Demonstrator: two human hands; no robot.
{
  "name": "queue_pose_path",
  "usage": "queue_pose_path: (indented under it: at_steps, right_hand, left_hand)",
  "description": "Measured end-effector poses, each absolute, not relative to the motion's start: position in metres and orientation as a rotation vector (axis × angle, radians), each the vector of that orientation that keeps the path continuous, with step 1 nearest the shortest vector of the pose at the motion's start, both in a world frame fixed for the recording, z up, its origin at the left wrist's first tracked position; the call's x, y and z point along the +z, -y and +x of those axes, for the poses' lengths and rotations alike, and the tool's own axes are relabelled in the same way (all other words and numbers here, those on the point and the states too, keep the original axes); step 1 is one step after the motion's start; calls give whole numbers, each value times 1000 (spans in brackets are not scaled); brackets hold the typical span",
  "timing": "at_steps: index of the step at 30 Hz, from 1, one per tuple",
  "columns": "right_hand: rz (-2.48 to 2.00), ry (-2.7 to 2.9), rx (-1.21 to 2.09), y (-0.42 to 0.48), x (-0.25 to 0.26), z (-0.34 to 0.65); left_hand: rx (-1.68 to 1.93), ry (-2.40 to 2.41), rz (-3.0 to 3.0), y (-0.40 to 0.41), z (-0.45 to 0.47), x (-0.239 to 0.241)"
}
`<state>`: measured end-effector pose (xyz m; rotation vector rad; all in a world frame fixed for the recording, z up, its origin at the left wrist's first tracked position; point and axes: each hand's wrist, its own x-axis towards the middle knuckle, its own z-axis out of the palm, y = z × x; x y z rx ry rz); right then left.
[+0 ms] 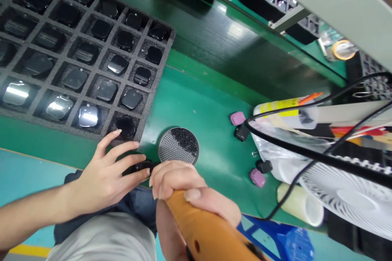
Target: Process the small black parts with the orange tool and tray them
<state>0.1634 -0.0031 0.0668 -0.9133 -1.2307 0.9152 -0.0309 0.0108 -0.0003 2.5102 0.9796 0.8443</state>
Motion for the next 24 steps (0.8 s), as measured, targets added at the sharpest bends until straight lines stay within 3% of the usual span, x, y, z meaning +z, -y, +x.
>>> queue_pose_path:
  at_steps: [5,14,24]
  right_hand:
    - [-903,1158,800,0,60,154]
    - [-975,972,821,-5,74,182]
    - [-878,1061,866,-19,55,193]
  left_hand:
    - [848,-981,2519,-11,-30,-1]
    - [777,-934,2543,-12,-33,5]
    - [757,-936,2534,-11,-31,3]
